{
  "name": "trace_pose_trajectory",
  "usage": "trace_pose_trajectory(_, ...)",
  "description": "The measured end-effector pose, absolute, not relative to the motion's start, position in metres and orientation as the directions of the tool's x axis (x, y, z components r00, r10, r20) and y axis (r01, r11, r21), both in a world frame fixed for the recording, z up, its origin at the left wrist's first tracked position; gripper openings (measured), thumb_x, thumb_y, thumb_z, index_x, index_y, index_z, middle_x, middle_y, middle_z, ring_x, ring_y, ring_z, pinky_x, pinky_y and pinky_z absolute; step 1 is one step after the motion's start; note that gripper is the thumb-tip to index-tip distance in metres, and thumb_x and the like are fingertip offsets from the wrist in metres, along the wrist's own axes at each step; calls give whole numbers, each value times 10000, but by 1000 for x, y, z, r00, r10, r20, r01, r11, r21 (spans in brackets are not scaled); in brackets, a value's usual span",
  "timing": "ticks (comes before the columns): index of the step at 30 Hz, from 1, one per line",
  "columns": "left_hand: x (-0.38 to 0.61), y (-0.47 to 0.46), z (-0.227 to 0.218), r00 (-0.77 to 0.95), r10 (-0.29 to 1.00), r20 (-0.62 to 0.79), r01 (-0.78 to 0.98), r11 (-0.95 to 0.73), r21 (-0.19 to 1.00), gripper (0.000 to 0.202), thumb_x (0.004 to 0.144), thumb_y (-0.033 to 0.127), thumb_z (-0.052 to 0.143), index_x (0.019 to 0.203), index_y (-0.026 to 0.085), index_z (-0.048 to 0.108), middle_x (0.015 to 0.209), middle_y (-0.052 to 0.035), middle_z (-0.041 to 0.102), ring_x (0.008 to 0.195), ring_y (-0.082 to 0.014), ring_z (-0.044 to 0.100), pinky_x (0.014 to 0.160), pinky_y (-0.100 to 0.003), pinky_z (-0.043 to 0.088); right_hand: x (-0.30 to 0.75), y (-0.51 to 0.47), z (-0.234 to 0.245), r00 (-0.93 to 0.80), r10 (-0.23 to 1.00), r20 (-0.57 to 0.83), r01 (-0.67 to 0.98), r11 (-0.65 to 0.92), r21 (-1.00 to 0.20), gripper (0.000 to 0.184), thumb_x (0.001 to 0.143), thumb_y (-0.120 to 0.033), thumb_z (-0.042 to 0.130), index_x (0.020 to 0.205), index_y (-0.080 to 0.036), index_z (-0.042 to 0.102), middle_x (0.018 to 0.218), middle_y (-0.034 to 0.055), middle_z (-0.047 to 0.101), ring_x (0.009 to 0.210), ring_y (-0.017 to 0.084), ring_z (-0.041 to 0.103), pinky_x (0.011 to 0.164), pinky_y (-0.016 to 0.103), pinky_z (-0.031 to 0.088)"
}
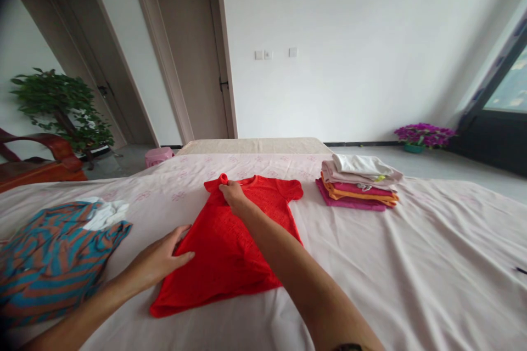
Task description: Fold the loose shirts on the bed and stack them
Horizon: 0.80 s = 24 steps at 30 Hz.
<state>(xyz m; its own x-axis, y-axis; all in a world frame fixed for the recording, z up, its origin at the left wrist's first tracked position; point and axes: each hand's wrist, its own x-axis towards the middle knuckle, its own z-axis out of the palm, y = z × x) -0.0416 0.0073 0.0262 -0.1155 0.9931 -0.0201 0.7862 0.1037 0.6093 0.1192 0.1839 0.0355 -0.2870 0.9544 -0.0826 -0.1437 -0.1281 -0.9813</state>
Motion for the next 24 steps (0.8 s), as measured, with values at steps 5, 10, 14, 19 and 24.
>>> trace_pose_trajectory(5,-21,-19,46,37,994,-101,799,31,600,632,782,216,536,1405,202,435,1302,-75,658,1160,-199,634,1003,-277,440,132,208,56,-250,967,-46,-137,-83,-987,155,812,-273,669,744,-171,573,545,-26,567,516,106,546,495,184,419)
trace_pose_trajectory(10,12,-19,64,90,995,-44,695,-31,718,597,827,268,524,1413,174,467,1140,-78,690,1046,-206,642,926,-301,473,158,220,52,-178,984,-31,-66,-43,-997,162,779,-250,708,745,-160,577,523,-29,547,456,84,498,456,178,381)
trace_pose_trajectory(14,45,-12,57,173,975,-139,573,15,819,669,821,310,543,1456,143,414,1019,-61,652,788,-147,632,712,-262,497,180,222,38,-100,994,-47,63,-41,-997,119,792,-226,655,733,-155,580,481,-37,510,421,85,460,427,185,356)
trace_pose_trajectory(19,67,-5,48,286,906,-311,401,181,898,740,830,360,542,1493,102,334,1137,-129,602,669,-124,633,515,-236,472,200,220,23,-37,999,-18,294,-7,-956,105,787,-240,634,821,-142,650,532,-10,568,498,129,540,484,215,401)
trace_pose_trajectory(24,60,11,48,204,978,-32,602,-100,793,419,886,277,479,1262,145,607,1029,-90,680,857,-177,681,746,-313,564,214,215,21,0,999,37,539,32,-841,349,808,-246,601,1141,-158,655,847,70,707,780,214,657,654,269,463)
